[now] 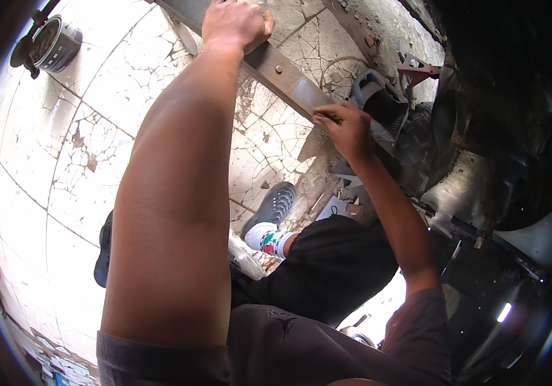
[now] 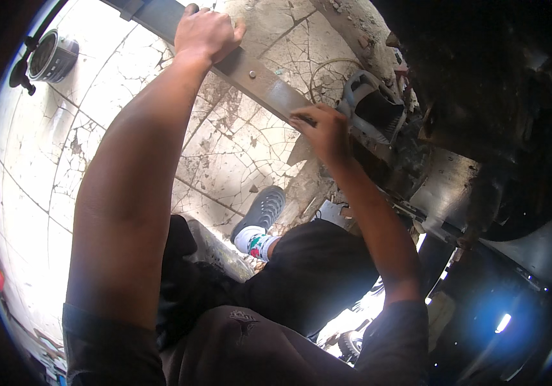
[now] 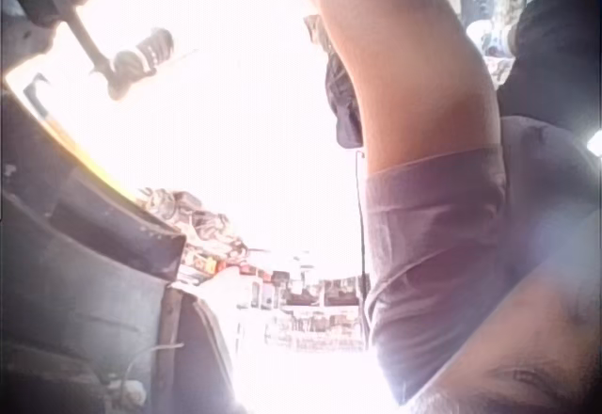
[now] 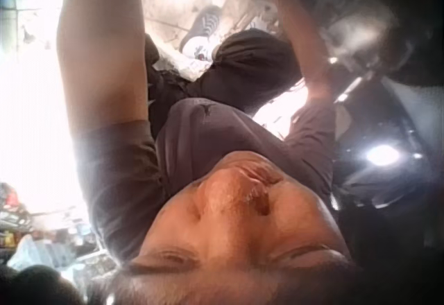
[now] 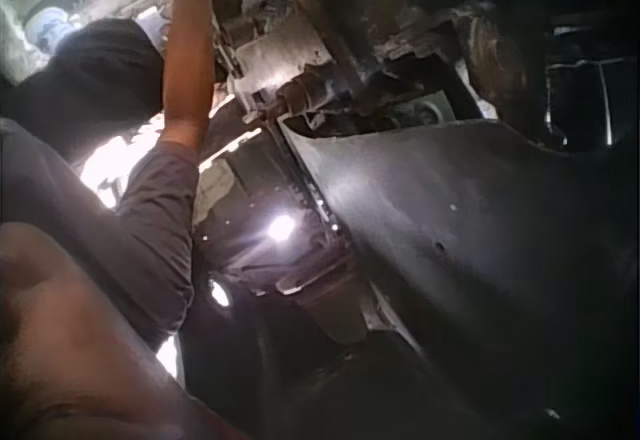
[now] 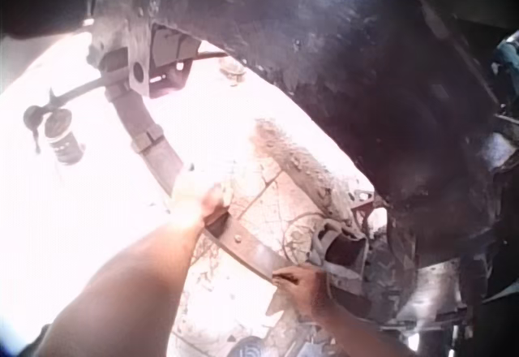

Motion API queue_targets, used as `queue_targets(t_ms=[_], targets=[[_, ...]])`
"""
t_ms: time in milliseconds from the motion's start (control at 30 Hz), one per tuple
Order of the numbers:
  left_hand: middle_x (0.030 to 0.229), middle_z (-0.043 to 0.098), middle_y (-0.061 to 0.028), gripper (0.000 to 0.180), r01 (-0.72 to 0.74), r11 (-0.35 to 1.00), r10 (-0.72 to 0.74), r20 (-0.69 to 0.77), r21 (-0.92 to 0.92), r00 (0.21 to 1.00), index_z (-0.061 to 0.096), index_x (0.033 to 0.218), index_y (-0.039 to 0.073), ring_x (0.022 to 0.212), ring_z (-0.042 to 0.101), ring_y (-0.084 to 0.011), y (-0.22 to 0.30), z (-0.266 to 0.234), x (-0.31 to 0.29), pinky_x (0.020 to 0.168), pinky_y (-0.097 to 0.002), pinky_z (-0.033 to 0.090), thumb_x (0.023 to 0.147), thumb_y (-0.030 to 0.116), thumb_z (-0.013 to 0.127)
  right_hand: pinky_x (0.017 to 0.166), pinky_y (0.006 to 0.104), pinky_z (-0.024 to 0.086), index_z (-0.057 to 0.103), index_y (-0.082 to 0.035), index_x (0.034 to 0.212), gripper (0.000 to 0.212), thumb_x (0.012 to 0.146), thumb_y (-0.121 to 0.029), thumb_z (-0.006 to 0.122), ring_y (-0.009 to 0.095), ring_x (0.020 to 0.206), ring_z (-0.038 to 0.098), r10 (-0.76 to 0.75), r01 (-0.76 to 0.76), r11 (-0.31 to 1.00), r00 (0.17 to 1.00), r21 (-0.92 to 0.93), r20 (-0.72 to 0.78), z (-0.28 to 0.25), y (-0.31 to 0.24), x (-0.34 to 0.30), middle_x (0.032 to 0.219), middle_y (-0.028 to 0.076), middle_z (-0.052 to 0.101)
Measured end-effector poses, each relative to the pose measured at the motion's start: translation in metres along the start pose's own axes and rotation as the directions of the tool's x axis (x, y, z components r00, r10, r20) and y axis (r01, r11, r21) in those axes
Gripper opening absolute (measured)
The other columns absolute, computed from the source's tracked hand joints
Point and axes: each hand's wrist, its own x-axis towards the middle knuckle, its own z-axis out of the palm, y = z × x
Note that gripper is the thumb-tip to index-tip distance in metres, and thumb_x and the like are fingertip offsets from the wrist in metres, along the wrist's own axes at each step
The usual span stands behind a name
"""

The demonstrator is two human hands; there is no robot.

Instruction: The person sits on the floor under a vehicle and uses a small metal scraper to remove rust or debris from a metal beam. They repeatedly scrape the same area, pause to wipe the tool, and continue scraping.

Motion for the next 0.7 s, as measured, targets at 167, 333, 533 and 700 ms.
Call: queue_targets(t_ms=[167, 333, 533, 700], targets=[[0.093, 0.079, -0.0164, 0.060, 0.036, 0.999, -0.037, 0.062, 0.019, 0.997, 0.081, 0.079, 0.007, 0.100, 0.072, -0.0252, -0.004, 0.013, 0.009, 0.110, -0.0412, 0.040, 0.103, 0.049, 0.046, 0.063, 0.0306, 0.054, 0.083, -0.008, 0.099, 0.020, 0.080, -0.011, 0.089, 0.021, 0.073, 0.073, -0.071, 0.072, 0.997, 0.997, 0.017, -0.039, 0.024, -0.034, 0.035, 0.086, 0.010, 0.075], [0.092, 0.079, -0.0159, 0.060, -0.001, 1.000, 0.002, 0.063, -0.017, 0.998, 0.081, 0.078, 0.007, 0.100, 0.073, -0.0253, -0.007, 0.002, 0.002, 0.112, -0.0421, 0.039, 0.104, 0.048, 0.044, 0.063, 0.0302, 0.055, 0.082, -0.007, 0.100, 0.021, 0.080, -0.010, 0.089, 0.021, 0.074, 0.075, -0.002, 0.000, 0.998, 1.000, -0.065, -0.030, 0.007, -0.012, 0.012, 0.087, 0.011, 0.075], [0.092, 0.079, -0.0161, 0.061, 0.053, 0.998, -0.050, 0.117, -0.024, 0.992, 0.080, 0.078, 0.007, 0.100, 0.073, -0.0262, -0.003, 0.008, 0.011, 0.113, -0.0432, 0.039, 0.104, 0.048, 0.043, 0.068, 0.0351, 0.056, 0.082, -0.009, 0.099, 0.022, 0.078, -0.011, 0.090, 0.025, 0.077, 0.073, 0.085, -0.085, 0.996, 0.996, 0.015, -0.016, -0.001, 0.004, -0.006, 0.088, 0.011, 0.074], [0.093, 0.079, -0.0165, 0.062, 0.036, 0.999, -0.035, 0.070, -0.008, 0.997, 0.081, 0.079, 0.007, 0.102, 0.073, -0.0268, -0.003, 0.013, 0.010, 0.114, -0.0434, 0.039, 0.104, 0.048, 0.042, 0.066, 0.0324, 0.056, 0.082, -0.009, 0.100, 0.021, 0.080, -0.009, 0.089, 0.023, 0.076, 0.074, -0.022, 0.022, 1.000, 1.000, 0.005, -0.004, 0.019, -0.033, 0.035, 0.087, 0.012, 0.075]])
